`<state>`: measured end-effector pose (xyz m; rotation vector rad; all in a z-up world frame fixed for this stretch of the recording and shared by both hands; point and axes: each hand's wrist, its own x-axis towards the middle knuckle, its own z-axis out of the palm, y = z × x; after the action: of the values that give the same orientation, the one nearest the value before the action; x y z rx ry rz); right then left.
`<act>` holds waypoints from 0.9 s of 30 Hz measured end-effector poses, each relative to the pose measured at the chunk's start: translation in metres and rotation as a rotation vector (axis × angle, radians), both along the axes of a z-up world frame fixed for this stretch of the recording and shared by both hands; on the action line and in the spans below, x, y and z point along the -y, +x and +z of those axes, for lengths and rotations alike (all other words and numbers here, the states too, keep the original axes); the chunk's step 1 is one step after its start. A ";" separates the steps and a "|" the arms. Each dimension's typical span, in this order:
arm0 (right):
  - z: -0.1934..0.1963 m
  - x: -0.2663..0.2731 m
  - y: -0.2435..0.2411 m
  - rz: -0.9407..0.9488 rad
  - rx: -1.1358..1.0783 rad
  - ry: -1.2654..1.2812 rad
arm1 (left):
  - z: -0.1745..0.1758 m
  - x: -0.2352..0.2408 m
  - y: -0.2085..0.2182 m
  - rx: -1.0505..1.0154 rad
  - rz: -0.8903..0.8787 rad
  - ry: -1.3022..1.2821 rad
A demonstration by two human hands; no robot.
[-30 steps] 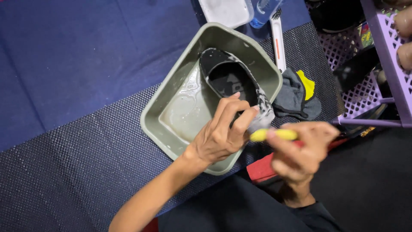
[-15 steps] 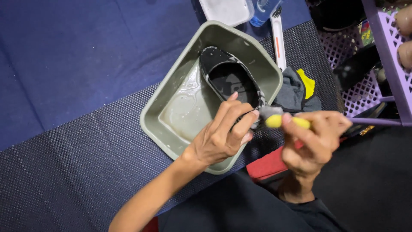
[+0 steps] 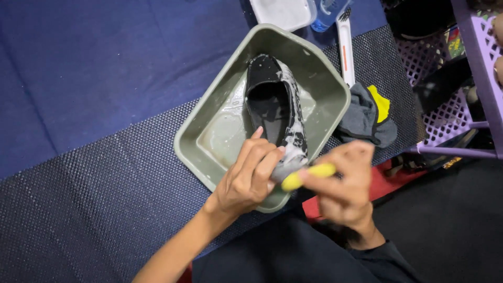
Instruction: The person scrubs a black shoe with a yellow brush and soapy water in a plastic basin. They then wipe the shoe with a dark cloth to remove the soap and dry the surface.
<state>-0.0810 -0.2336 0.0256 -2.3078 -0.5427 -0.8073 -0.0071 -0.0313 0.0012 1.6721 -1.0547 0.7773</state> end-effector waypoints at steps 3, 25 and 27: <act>0.002 -0.007 0.007 0.042 -0.070 -0.016 | 0.001 -0.011 -0.001 0.004 0.020 0.021; -0.036 -0.020 0.018 0.130 0.035 0.099 | -0.013 -0.038 -0.002 -0.098 0.092 -0.069; -0.035 -0.022 0.020 0.116 0.095 0.109 | -0.015 -0.039 -0.003 -0.101 0.125 -0.084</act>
<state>-0.0612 -0.2117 -0.0092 -2.1267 -0.6519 -0.8718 -0.0098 0.0075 -0.0142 1.6997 -0.8429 0.7976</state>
